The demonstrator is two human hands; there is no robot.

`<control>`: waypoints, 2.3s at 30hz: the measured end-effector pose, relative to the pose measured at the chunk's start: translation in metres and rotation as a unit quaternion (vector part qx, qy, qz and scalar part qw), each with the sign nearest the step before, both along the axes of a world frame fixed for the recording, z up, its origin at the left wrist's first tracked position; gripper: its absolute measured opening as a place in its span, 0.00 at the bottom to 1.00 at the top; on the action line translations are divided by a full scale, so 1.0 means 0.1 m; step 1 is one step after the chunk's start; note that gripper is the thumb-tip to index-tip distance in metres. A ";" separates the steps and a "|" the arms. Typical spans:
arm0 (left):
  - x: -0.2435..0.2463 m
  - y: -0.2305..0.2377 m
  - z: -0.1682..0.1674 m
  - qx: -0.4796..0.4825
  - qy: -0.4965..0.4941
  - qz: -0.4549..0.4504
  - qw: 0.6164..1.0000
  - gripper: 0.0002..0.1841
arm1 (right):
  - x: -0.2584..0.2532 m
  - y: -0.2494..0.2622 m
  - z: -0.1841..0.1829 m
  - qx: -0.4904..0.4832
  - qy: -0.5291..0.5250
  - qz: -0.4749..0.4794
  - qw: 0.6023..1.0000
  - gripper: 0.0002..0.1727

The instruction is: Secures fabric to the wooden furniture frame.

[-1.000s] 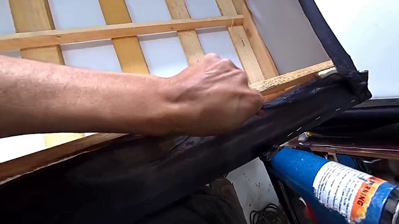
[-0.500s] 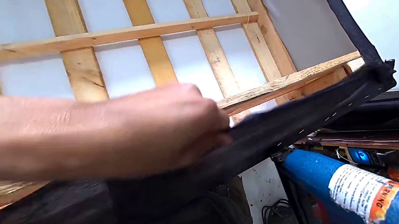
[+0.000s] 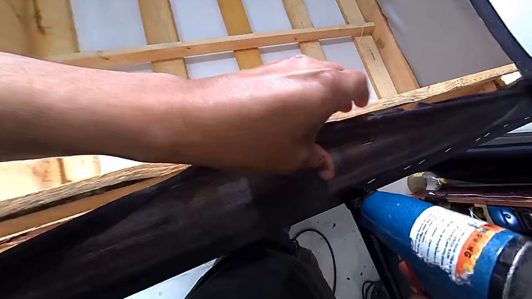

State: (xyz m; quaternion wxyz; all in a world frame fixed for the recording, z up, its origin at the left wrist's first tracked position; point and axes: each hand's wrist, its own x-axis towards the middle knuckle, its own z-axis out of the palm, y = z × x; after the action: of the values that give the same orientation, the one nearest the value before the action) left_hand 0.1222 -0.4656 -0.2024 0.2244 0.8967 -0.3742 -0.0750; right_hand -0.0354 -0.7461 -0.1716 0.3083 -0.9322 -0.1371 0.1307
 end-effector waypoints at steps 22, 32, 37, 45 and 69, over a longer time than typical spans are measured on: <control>-1.24 1.22 -0.12 -0.001 -0.171 0.063 0.983 0.29 | -0.56 0.99 -0.02 -0.027 -0.041 0.012 0.999 0.22; -1.51 1.88 -0.45 0.036 -0.124 0.003 0.992 0.22 | -0.83 1.32 0.02 -0.015 -0.013 -0.048 0.999 0.23; -1.50 1.94 -0.44 0.042 -0.122 -0.029 0.991 0.22 | -1.08 1.78 0.07 -0.029 0.002 -0.035 0.999 0.24; -1.89 2.50 -0.22 -0.017 -0.217 -0.273 0.937 0.12 | -1.43 2.26 0.08 -0.030 0.009 -0.034 0.999 0.25; -1.77 3.78 -0.73 -0.140 -0.219 -0.453 0.853 0.17 | -2.05 3.11 -0.11 0.036 -0.073 -0.244 0.966 0.22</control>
State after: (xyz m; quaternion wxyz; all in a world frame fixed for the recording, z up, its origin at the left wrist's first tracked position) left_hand -0.0543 -0.0876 -0.2755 0.2009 0.5803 -0.7849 0.0831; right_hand -0.2402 -0.4350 -0.1827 0.3533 -0.9327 0.0682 -0.0220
